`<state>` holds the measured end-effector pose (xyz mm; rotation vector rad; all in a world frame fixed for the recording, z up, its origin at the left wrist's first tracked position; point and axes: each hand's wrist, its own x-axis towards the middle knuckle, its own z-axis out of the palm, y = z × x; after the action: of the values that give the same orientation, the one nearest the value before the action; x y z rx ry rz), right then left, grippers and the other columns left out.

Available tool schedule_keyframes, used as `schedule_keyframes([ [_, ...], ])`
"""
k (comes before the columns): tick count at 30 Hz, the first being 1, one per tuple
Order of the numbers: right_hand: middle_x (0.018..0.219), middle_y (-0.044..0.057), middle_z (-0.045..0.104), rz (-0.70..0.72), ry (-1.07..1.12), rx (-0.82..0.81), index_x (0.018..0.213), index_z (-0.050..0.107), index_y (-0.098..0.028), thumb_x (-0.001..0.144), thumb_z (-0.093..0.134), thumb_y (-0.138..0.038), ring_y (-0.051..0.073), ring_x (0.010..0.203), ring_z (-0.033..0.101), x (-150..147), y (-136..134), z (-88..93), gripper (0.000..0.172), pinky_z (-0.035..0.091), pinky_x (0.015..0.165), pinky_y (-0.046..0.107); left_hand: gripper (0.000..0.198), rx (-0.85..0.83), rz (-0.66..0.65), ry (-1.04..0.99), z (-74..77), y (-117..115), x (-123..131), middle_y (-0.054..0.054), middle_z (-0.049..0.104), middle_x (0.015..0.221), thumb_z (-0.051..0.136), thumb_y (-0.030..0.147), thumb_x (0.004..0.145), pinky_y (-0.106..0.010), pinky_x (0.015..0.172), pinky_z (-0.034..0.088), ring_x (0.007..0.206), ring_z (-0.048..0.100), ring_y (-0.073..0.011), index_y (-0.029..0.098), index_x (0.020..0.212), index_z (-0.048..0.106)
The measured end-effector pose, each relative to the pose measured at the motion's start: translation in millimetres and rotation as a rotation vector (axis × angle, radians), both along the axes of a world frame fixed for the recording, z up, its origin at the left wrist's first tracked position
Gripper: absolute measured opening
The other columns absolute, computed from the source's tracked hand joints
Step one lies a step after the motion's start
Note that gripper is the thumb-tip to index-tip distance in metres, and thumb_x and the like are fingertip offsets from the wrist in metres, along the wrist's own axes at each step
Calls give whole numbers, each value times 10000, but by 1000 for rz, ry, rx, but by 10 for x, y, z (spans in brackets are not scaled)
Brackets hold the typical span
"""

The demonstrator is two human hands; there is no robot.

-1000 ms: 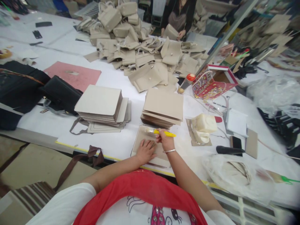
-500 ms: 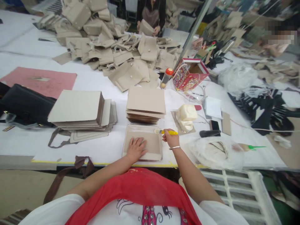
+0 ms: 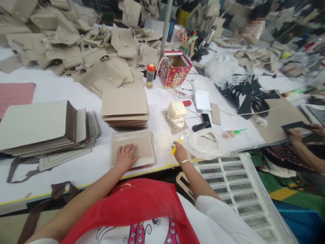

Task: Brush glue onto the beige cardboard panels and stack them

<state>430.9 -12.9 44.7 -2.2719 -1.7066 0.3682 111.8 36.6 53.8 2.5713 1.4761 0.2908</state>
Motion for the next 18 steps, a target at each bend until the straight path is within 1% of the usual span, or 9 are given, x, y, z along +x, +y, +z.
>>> schedule_keyframes([
  [2,1112,145,571,154,-91,8,1060,514,-144,846,444,-255,215,980,516,-82,11,-200,251,402,817,317,495,-28,2,7,18,15,14,-121,504,1233,501,452,790,-492,996,232,1108,426,-292,197,1214,497],
  [4,1116,154,562,258,-122,-11,1052,526,-138,833,473,-249,228,1011,481,-169,55,-332,251,375,850,325,503,-45,12,8,25,27,28,-130,504,1223,517,455,778,-482,989,248,1110,428,-290,180,1198,503],
  [6,988,149,599,269,-126,-58,1035,545,-131,840,459,-236,230,953,494,-198,98,-409,237,372,829,322,493,-51,24,8,20,31,44,-137,499,1223,522,450,777,-476,989,253,1122,423,-288,169,1182,511],
  [8,854,135,607,227,-117,-88,1027,559,-125,860,404,-205,223,879,512,-161,126,-447,241,376,789,310,480,-57,35,6,8,23,56,-139,497,1223,524,447,779,-477,989,257,1128,422,-287,166,1168,517],
  [10,818,130,603,178,-115,-88,1046,554,-119,874,363,-197,213,830,525,-82,139,-444,269,382,748,296,471,-64,49,0,3,7,62,-136,496,1225,533,442,775,-480,986,267,1132,424,-289,171,1160,518],
  [12,818,112,608,106,-65,-67,1052,545,-129,880,363,-235,195,787,542,-2,146,-381,271,391,709,279,462,-66,67,-19,23,-12,67,-133,494,1228,538,427,776,-477,981,286,1133,429,-288,175,1162,510],
  [14,828,80,618,13,66,14,1025,539,-153,875,386,-289,176,765,561,45,150,-238,253,404,691,266,449,-56,64,-74,90,-26,94,-133,490,1230,526,395,790,-462,979,309,1136,435,-277,172,1178,490],
  [16,850,52,623,-61,254,155,988,526,-175,850,431,-338,163,775,577,35,151,-17,233,423,707,265,439,-38,19,-178,212,-27,177,-127,477,1248,498,354,813,-438,993,318,1161,423,-256,172,1210,456],
  [18,848,36,620,-69,449,277,969,504,-187,813,483,-367,153,775,585,-38,148,253,239,442,735,278,468,-55,-54,-308,375,-5,334,-115,441,1295,484,329,821,-419,1021,303,1213,378,-238,181,1258,403],
])
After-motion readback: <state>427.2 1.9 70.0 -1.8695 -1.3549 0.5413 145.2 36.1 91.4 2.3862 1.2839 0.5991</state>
